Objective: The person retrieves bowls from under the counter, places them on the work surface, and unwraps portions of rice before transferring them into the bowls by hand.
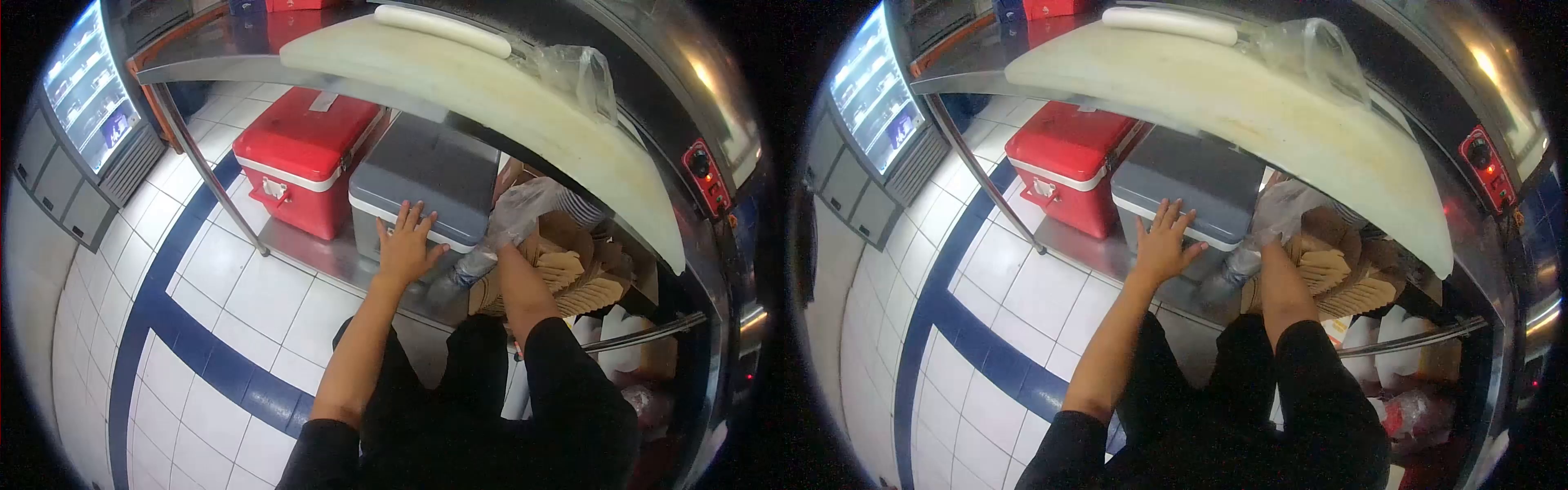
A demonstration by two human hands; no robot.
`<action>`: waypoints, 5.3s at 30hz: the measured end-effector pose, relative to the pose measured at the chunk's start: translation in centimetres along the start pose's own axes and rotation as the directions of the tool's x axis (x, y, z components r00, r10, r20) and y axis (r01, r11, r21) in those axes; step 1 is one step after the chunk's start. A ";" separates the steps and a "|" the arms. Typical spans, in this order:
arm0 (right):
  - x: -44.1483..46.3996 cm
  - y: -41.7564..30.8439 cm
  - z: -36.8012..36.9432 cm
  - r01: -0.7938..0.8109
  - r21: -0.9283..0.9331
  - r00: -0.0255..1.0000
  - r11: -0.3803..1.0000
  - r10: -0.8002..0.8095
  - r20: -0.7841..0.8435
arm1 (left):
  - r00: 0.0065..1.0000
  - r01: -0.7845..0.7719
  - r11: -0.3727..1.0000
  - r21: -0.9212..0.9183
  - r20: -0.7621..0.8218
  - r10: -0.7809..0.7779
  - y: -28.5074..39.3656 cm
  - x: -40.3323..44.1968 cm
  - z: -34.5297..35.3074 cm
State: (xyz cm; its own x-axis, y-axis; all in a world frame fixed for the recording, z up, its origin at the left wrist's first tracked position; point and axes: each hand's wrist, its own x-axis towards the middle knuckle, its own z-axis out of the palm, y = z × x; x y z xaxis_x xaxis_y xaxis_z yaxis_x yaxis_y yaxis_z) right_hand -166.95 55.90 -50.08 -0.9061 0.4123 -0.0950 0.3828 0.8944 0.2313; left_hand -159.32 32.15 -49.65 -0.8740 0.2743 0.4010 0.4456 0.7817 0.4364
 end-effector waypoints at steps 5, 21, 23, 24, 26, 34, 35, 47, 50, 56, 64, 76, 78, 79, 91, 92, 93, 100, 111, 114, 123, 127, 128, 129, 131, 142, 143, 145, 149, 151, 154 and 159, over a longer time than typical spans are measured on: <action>-0.7 -0.2 0.8 0.023 0.007 1.000 1.000 -0.024 0.020 | 1.000 -0.004 1.000 0.026 -0.004 0.004 0.0 0.3 -0.4; 1.1 2.5 -1.4 0.144 -0.040 0.985 0.989 -0.139 0.099 | 1.000 -0.004 1.000 0.009 -0.014 0.004 0.0 -0.1 0.4; 1.3 2.3 -1.4 0.132 -0.049 0.988 0.990 -0.128 0.084 | 1.000 -0.003 1.000 0.006 -0.016 0.003 -0.1 -0.1 0.3; 1.4 2.4 -1.5 0.129 -0.050 0.989 0.990 -0.125 0.080 | 1.000 -0.005 1.000 0.005 -0.015 0.005 -0.1 -0.1 0.2; 1.7 2.4 -1.8 0.127 -0.054 0.990 0.990 -0.124 0.070 | 1.000 0.001 1.000 0.002 -0.008 -0.001 -0.1 -0.1 0.1; 2.3 1.8 -1.8 0.122 -0.073 0.992 0.990 -0.119 0.040 | 1.000 0.005 1.000 -0.013 -0.006 -0.005 0.1 -0.1 0.2; 2.8 1.9 -2.2 0.118 -0.080 0.993 0.990 -0.116 0.035 | 1.000 0.007 1.000 -0.003 0.004 -0.007 0.0 -0.2 0.2; 4.1 3.6 -4.3 0.175 -0.137 0.984 0.975 -0.171 0.038 | 1.000 0.010 1.000 0.011 0.009 -0.010 -0.1 -0.2 0.6; 4.3 3.7 -4.9 0.210 -0.159 0.977 0.965 -0.203 0.061 | 1.000 0.008 1.000 0.008 0.008 -0.008 0.1 -0.2 0.5; 5.3 4.0 -9.7 0.321 -0.230 0.945 0.919 -0.295 0.141 | 1.000 0.006 1.000 0.020 0.019 -0.006 0.0 -0.2 0.2; 3.6 6.7 -16.0 0.426 -0.251 0.905 0.869 -0.413 0.105 | 1.000 0.009 1.000 -0.005 0.008 -0.008 -0.1 -0.2 0.3; -10.7 13.6 -15.2 0.620 0.135 0.700 0.773 -0.468 -0.539 | 1.000 0.006 1.000 0.009 0.020 -0.006 -0.2 0.1 0.2; -9.3 13.0 -13.8 0.696 0.144 0.615 0.703 -0.481 -0.625 | 1.000 0.012 1.000 0.020 0.025 -0.013 0.1 0.0 0.1; -8.7 12.7 -13.4 0.728 0.146 0.573 0.670 -0.477 -0.667 | 1.000 0.010 1.000 0.025 0.029 -0.010 0.4 -0.1 0.0; -14.3 14.2 -15.9 0.593 -0.314 0.037 0.741 -0.414 -0.909 | 0.959 0.184 0.927 0.328 0.146 -0.242 6.9 2.9 -0.3; -16.3 14.9 -16.1 0.675 -0.246 0.049 0.695 -0.374 -0.926 | 0.971 0.141 0.941 0.306 0.143 -0.192 7.7 3.7 0.6; -18.3 15.5 -16.3 0.750 -0.178 0.060 0.637 -0.334 -0.941 | 0.980 0.098 0.954 0.284 0.140 -0.142 8.1 4.6 2.1; -27.6 16.7 -11.0 0.969 0.051 0.152 0.240 -0.424 -0.893 | 0.984 0.077 0.948 0.308 0.129 -0.122 10.2 11.7 10.8; -32.0 16.8 2.5 0.706 0.623 0.703 0.336 -0.224 -0.675 | 0.944 -0.314 0.924 0.218 0.170 0.281 7.5 16.9 19.6; -32.6 18.1 3.4 0.564 0.757 0.820 0.329 -0.117 -0.560 | 0.915 -0.368 0.917 0.154 0.238 0.327 7.7 18.7 10.7; -31.3 17.3 8.9 -0.197 0.973 0.980 -0.121 -0.015 0.196 | 0.981 -0.135 0.899 0.417 0.183 0.063 -1.3 22.6 -9.3; -29.7 15.5 9.2 -0.472 0.820 0.882 -0.323 -0.187 0.433 | 0.988 -0.013 0.872 0.489 0.139 -0.063 -4.8 21.5 -9.6; -29.3 15.1 10.9 -0.500 0.802 0.866 -0.328 -0.212 0.453 | 0.988 0.009 0.869 0.495 0.130 -0.084 -5.3 21.3 -9.2; -29.0 15.2 12.4 -0.527 0.784 0.849 -0.328 -0.233 0.474 | 0.987 0.030 0.867 0.498 0.124 -0.105 -5.9 21.0 -8.8; -28.9 16.5 14.9 -0.550 0.789 0.830 -0.276 -0.284 0.480 | 0.983 0.063 0.865 0.498 0.117 -0.139 -6.5 20.4 -7.7; -28.4 18.2 14.8 -0.637 0.591 0.771 -0.495 -0.381 0.511 | 0.947 0.244 0.878 0.412 0.092 -0.307 -6.3 16.5 9.5; -28.9 18.5 13.9 -0.632 0.584 0.773 -0.509 -0.358 0.524 | 0.935 0.282 0.879 0.383 0.096 -0.342 -6.6 16.1 10.6; -29.5 19.7 18.5 -0.622 0.577 0.767 -0.529 -0.265 0.584 | 0.907 0.397 0.899 0.186 0.068 -0.415 -7.6 16.1 13.0; -32.7 23.6 23.6 -0.643 0.602 0.753 -0.474 -0.251 0.608 | 0.867 0.464 0.843 0.272 0.056 -0.495 -7.9 16.4 13.2; -33.8 23.7 25.5 -0.492 0.737 0.870 -0.463 -0.242 0.429 | 0.853 0.489 0.830 0.267 0.054 -0.520 -8.0 16.5 13.1; -33.0 23.9 26.6 -0.558 0.656 0.822 -0.508 -0.229 0.522 | 0.839 0.517 0.824 0.232 0.053 -0.542 -7.9 16.3 12.8; -32.6 24.2 22.7 -0.493 0.688 0.859 -0.532 -0.174 0.481 | 0.799 0.595 0.797 0.106 0.037 -0.601 -8.2 15.1 11.2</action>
State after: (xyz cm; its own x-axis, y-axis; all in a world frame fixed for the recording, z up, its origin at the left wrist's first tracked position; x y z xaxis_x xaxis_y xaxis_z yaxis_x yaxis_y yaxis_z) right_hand -124.08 68.03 -63.41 -0.7586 0.2817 -0.5875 0.3674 -0.5597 -0.7428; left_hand -178.40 36.14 -56.18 -0.9729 -0.2297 0.0283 -0.1851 0.8455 0.5008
